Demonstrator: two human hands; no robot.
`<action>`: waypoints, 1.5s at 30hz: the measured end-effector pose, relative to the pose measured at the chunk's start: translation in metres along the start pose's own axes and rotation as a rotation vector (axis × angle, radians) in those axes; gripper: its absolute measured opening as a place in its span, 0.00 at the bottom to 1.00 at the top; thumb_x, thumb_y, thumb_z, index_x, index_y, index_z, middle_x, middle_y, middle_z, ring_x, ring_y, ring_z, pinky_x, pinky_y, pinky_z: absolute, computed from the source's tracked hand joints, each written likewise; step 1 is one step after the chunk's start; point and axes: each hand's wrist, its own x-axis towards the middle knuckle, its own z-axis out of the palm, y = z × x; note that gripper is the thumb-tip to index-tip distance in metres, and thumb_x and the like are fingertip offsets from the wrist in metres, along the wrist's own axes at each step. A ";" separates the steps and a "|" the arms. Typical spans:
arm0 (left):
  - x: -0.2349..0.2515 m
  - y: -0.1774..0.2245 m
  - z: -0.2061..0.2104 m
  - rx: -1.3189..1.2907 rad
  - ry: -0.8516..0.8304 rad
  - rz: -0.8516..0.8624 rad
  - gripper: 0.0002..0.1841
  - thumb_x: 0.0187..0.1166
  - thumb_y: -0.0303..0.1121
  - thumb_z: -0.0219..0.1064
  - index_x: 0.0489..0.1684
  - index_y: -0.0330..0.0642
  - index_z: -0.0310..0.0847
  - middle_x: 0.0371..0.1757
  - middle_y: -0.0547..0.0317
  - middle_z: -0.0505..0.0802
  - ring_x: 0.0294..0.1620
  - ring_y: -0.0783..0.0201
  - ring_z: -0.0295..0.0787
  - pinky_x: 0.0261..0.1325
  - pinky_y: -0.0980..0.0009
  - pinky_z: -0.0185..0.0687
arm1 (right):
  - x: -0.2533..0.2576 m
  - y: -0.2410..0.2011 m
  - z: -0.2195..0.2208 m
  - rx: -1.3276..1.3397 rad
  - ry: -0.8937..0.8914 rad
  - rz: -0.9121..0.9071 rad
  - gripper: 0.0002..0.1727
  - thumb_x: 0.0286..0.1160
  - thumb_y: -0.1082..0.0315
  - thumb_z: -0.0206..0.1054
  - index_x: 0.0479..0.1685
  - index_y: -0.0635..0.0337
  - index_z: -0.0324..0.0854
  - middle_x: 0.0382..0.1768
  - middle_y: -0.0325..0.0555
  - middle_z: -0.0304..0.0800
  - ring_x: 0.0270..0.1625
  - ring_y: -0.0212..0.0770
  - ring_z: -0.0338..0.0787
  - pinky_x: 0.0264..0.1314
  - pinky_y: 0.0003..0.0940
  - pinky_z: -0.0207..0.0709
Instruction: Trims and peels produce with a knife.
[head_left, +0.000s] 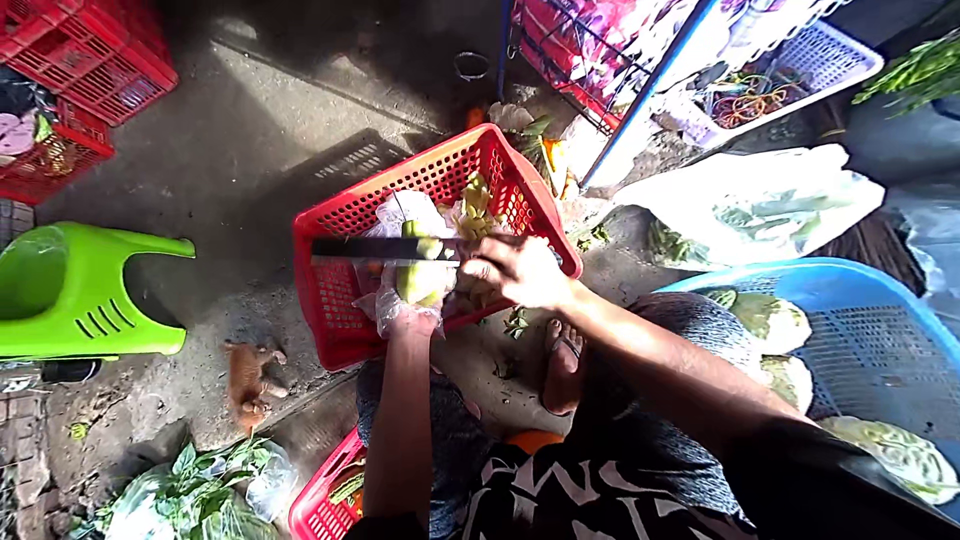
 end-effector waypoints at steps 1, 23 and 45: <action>0.002 -0.001 -0.004 -0.004 -0.047 -0.007 0.28 0.91 0.56 0.37 0.52 0.45 0.77 0.39 0.48 0.89 0.35 0.53 0.90 0.33 0.57 0.89 | 0.000 0.002 -0.001 0.007 0.001 0.034 0.25 0.86 0.44 0.59 0.51 0.55 0.91 0.37 0.48 0.95 0.37 0.50 0.94 0.36 0.56 0.85; 0.002 0.005 -0.011 -0.056 -0.229 -0.189 0.32 0.87 0.59 0.39 0.44 0.41 0.81 0.32 0.46 0.91 0.26 0.54 0.90 0.26 0.61 0.88 | -0.001 0.002 -0.002 0.021 0.003 0.051 0.24 0.85 0.44 0.60 0.52 0.54 0.91 0.37 0.47 0.94 0.37 0.48 0.93 0.34 0.52 0.84; 0.003 0.020 -0.019 -0.096 -0.310 -0.154 0.31 0.82 0.63 0.50 0.52 0.41 0.81 0.39 0.45 0.91 0.34 0.51 0.92 0.34 0.58 0.91 | 0.017 0.008 0.002 0.058 -0.048 0.485 0.25 0.89 0.43 0.57 0.63 0.52 0.86 0.36 0.55 0.93 0.39 0.60 0.93 0.40 0.67 0.80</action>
